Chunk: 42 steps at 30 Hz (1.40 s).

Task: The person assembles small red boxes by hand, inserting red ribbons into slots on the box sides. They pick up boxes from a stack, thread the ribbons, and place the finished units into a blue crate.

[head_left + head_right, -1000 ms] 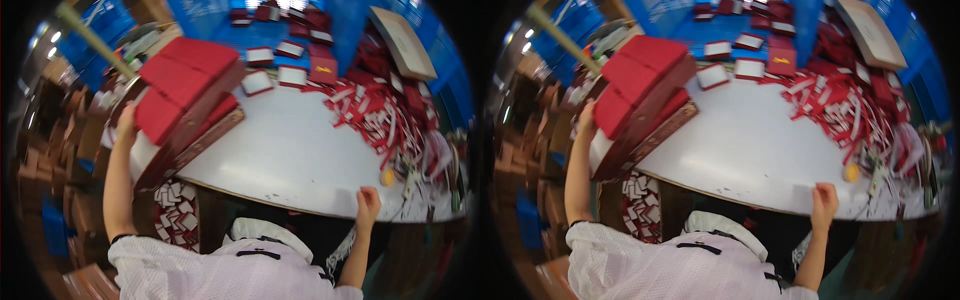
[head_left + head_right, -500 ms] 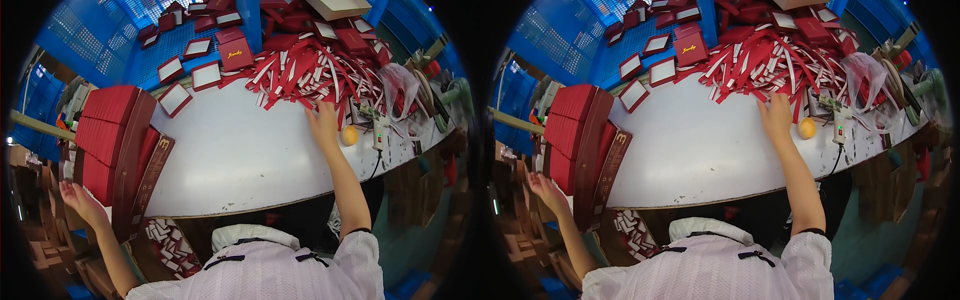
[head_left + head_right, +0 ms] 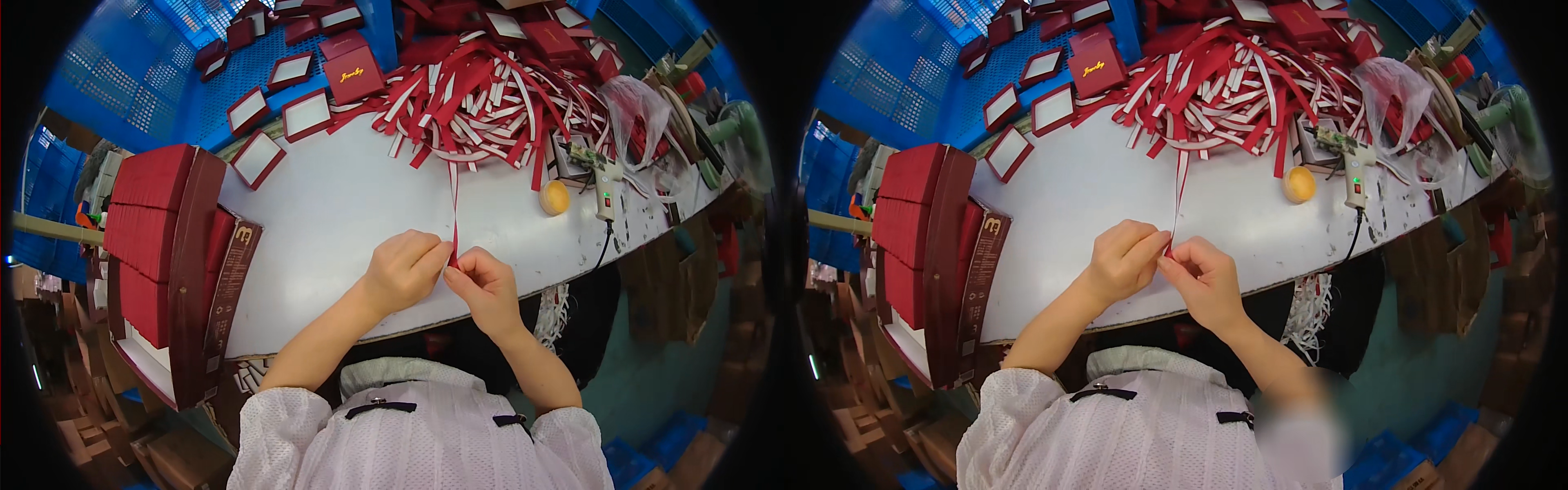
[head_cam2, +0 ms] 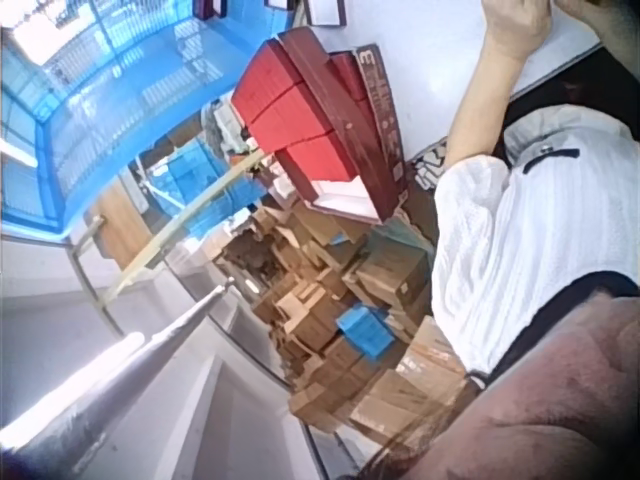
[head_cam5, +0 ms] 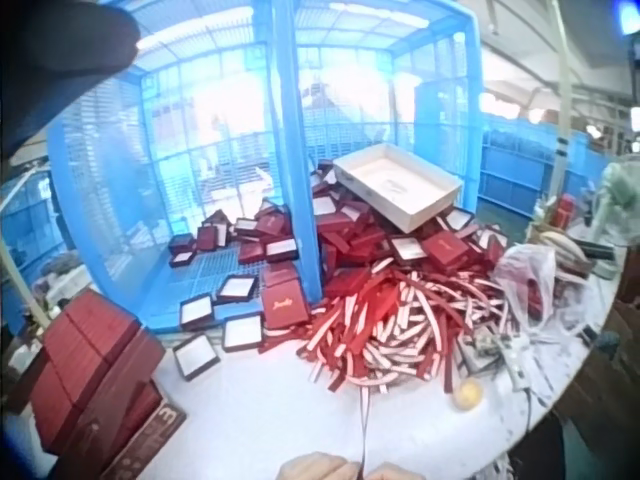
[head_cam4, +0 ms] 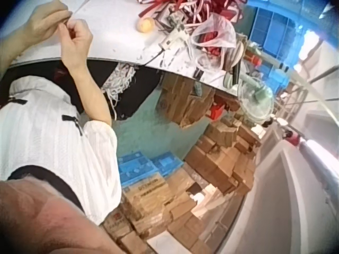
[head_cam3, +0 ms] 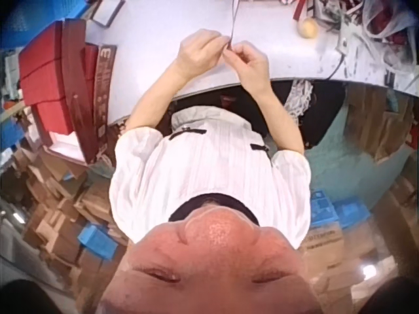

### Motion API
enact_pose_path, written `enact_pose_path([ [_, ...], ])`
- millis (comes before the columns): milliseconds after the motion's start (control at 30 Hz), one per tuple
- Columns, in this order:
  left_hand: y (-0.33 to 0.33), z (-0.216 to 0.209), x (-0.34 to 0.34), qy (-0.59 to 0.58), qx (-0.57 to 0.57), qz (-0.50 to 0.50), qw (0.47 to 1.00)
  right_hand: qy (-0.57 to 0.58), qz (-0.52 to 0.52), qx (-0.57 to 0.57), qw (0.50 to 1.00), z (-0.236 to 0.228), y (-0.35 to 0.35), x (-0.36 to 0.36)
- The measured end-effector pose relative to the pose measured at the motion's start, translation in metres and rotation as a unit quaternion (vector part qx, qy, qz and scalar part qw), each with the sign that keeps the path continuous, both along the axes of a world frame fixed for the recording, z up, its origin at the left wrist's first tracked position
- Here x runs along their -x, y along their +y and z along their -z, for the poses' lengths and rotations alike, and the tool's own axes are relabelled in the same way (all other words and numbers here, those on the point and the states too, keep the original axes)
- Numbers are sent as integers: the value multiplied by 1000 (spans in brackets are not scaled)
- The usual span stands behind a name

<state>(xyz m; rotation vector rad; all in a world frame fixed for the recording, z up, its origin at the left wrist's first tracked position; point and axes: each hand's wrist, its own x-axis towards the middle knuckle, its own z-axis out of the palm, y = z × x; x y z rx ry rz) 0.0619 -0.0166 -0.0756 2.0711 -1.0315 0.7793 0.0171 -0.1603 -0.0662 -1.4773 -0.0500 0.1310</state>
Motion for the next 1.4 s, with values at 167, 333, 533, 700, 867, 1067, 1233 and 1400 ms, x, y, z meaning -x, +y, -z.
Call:
enact_pose_path([
  [167,-5,-12,12,-38,38,18,998,-10,-31,-36,999,-11,-3,14],
  [333,2,-23,32,68,55,38,995,-180,-33,117,976,-33,-7,18],
  [533,2,-70,64,577,343,129,730,-1,-194,31,980,-58,-30,25],
  [700,-4,-53,63,638,419,110,637,134,-119,-69,981,-49,-41,50],
  [867,-17,-29,69,627,384,105,669,-349,147,399,835,-38,-25,42],
  [1067,-27,-30,76,633,355,105,680,-416,107,488,760,-32,-20,37],
  [1233,-16,-27,64,399,14,54,915,-398,74,501,765,-25,-22,41],
  [1400,-26,-19,66,283,44,44,957,-297,117,352,880,-11,-33,46],
])
